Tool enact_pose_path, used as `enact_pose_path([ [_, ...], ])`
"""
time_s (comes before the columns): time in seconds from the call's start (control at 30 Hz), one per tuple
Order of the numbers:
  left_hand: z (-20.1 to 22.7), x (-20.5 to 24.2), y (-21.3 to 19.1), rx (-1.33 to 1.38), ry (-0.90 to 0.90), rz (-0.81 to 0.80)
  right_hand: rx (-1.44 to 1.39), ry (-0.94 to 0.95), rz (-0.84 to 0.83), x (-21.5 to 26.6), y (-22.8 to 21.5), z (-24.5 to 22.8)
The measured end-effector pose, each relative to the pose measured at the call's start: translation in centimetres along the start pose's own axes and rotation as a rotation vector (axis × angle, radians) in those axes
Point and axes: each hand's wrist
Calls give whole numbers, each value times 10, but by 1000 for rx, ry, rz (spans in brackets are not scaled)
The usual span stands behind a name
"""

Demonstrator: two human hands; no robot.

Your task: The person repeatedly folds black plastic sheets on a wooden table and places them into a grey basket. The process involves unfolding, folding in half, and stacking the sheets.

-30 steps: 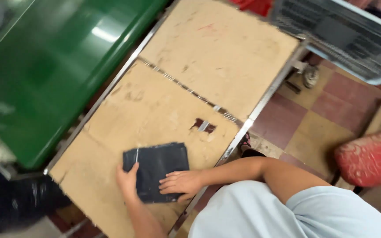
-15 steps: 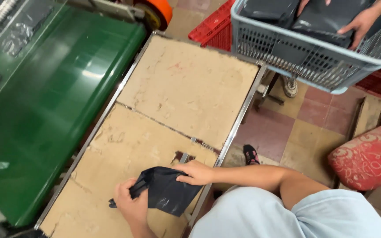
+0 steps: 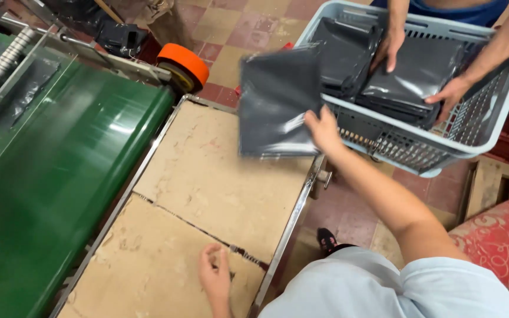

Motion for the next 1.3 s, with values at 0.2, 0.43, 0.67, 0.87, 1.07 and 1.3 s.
enact_pose_path([
  [0.2, -28, 4, 60, -39, -358, -102, -183, 81, 234, -166, -54, 52],
  [0.43, -9, -6, 87, -90, -663, -123, -45, 415, 91, -240, -51, 149],
  [0.67, -11, -7, 93, -80, -650, -132, 38, 442, 223, -239, -46, 158],
  [0.87, -36, -4, 87, -69, -477, -156, 523, 246, 218, -171, -49, 63],
  [1.07, -62, 14, 59, 73, -286, -94, 541, -611, 144, -40, 17, -48],
  [1.3, -144, 34, -27, 213, -367, 138, 550, -748, -465, 180, 154, -44],
])
Point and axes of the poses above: each hand's wrist, its own x-axis away from the middle knuckle, its own y-axis out of the palm, z = x × y, and after that the axes turned 9 degrees about x, right-handed
